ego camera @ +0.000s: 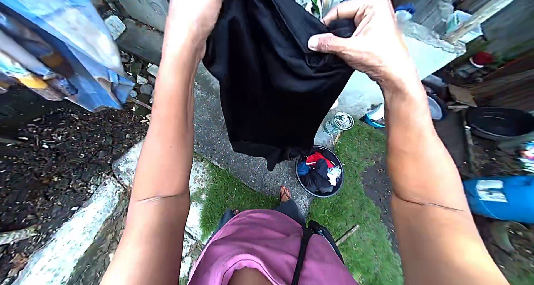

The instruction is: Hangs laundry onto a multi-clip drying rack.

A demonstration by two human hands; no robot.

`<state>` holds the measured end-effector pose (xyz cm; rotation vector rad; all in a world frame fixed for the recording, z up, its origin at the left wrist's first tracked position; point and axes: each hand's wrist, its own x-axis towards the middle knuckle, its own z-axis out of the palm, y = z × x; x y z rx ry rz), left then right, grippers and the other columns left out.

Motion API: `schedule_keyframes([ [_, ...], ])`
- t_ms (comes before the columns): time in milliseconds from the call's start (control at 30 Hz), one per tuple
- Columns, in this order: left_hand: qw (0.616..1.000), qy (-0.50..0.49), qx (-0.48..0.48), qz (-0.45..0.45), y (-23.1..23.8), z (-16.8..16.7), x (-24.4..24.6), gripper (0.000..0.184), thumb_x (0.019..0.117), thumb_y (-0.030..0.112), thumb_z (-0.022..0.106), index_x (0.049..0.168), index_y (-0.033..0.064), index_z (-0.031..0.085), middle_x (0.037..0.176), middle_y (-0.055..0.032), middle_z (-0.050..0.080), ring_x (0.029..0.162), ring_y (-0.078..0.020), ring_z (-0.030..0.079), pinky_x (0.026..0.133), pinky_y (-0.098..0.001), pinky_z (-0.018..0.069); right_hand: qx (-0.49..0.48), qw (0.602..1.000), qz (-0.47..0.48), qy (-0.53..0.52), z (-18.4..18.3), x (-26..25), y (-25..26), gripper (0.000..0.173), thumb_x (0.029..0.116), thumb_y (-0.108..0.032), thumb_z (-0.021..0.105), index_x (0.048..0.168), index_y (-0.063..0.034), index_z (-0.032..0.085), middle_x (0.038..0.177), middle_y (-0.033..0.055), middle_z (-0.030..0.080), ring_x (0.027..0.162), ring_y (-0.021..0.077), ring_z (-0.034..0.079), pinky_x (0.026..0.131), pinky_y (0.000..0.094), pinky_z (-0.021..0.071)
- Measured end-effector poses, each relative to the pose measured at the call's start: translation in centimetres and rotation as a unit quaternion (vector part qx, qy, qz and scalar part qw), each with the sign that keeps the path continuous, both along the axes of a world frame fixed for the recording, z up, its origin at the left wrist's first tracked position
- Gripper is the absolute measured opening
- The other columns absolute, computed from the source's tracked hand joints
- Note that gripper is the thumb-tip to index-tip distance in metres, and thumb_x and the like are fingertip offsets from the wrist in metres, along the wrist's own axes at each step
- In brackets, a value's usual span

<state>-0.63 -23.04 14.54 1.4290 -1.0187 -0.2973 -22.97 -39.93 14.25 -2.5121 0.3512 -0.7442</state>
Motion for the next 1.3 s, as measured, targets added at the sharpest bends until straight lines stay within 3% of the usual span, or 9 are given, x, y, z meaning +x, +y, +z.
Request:
schedule_keyframes([
  [133,0.990,-0.122,-0.019,-0.061,1.4,-3.2,2.7,0.009,0.0955,0.015,0.069,0.089,0.0098,0.071,0.071,0.0140,0.065,0.063,0.0084,0.058,0.064,-0.0139,0.0512,0.072,0.997,0.032,-0.011,-1.4,-0.9,-0.7,0.008,0.0917,-0.017,0.073,0.090,-0.0093,0.071,0.079,-0.0114,0.067,0.069,-0.0088,0.059,0.068,0.0131,0.0504],
  [300,0.996,-0.082,-0.010,-0.041,4.2,-6.5,4.4,0.012,0.0944,0.017,0.072,0.085,0.0088,0.070,0.067,0.0131,0.062,0.058,0.0084,0.054,0.059,-0.0128,0.0468,0.186,0.982,-0.016,-0.016,-2.8,-1.4,1.4,0.008,0.0973,-0.009,0.066,0.090,-0.0093,0.069,0.070,-0.0117,0.069,0.058,-0.0036,0.064,0.053,0.0163,0.0553],
  [433,0.996,-0.067,-0.017,-0.051,5.4,-8.9,5.7,0.008,0.0934,0.012,0.072,0.089,0.0056,0.070,0.072,0.0122,0.064,0.062,0.0090,0.056,0.064,-0.0119,0.0489,0.180,0.983,0.012,-0.035,-3.7,-0.6,2.4,0.005,0.0949,-0.006,0.066,0.098,-0.0064,0.070,0.080,-0.0107,0.071,0.064,-0.0042,0.065,0.060,0.0158,0.0561],
  [600,0.996,-0.087,-0.022,-0.001,6.7,-10.2,6.0,0.013,0.0957,0.016,0.069,0.087,0.0064,0.069,0.068,0.0144,0.060,0.060,0.0106,0.051,0.062,-0.0111,0.0448,0.190,0.978,0.012,0.089,-4.1,-0.1,2.4,0.037,0.0771,0.016,0.067,0.112,0.0035,0.068,0.088,-0.0014,0.072,0.071,-0.0045,0.064,0.070,0.0147,0.0555],
  [700,0.994,-0.081,-0.067,0.038,6.8,-9.6,5.0,0.012,0.0963,0.014,0.068,0.087,0.0082,0.070,0.068,0.0151,0.061,0.058,0.0100,0.052,0.060,-0.0114,0.0450,0.061,0.984,-0.047,0.159,-5.3,0.8,1.3,0.044,0.0786,0.012,0.062,0.121,0.0013,0.070,0.094,0.0116,0.074,0.080,0.0162,0.069,0.080,0.0384,0.0573],
  [767,0.990,-0.074,-0.100,0.067,7.2,-9.4,4.0,0.011,0.0965,0.013,0.066,0.086,0.0106,0.069,0.069,0.0159,0.062,0.060,0.0092,0.054,0.061,-0.0124,0.0463,-0.003,0.975,-0.076,0.209,-7.8,0.7,0.6,0.033,0.0833,0.010,0.060,0.111,-0.0002,0.075,0.096,0.0200,0.074,0.091,0.0374,0.071,0.088,0.0617,0.0513],
  [833,0.985,-0.047,-0.140,0.092,7.3,-8.6,3.7,0.015,0.0975,0.010,0.065,0.084,0.0131,0.066,0.068,0.0152,0.062,0.061,0.0060,0.057,0.062,-0.0151,0.0490,-0.024,0.966,-0.095,0.240,-9.2,0.3,-1.0,0.028,0.0850,0.010,0.059,0.102,-0.0013,0.078,0.099,0.0218,0.075,0.099,0.0440,0.069,0.090,0.0680,0.0481],
  [1100,0.969,0.005,-0.154,0.195,9.7,-8.7,4.1,0.018,0.1019,0.009,0.057,0.086,0.0162,0.058,0.067,0.0149,0.060,0.063,0.0025,0.060,0.065,-0.0188,0.0527,-0.017,0.963,-0.102,0.250,-9.4,-1.1,-5.0,0.035,0.0912,0.012,0.053,0.116,0.0003,0.074,0.109,0.0269,0.072,0.106,0.0491,0.067,0.095,0.0690,0.0452],
  [1300,0.954,0.063,-0.044,0.288,16.7,-15.1,4.6,0.008,0.1058,0.019,0.055,0.099,0.0157,0.058,0.070,0.0148,0.063,0.052,0.0007,0.062,0.049,-0.0192,0.0556,0.066,0.992,-0.066,0.080,-7.8,1.7,-5.4,0.038,0.0941,0.010,0.046,0.123,0.0013,0.070,0.122,0.0204,0.071,0.111,0.0288,0.068,0.101,0.0480,0.0493],
])
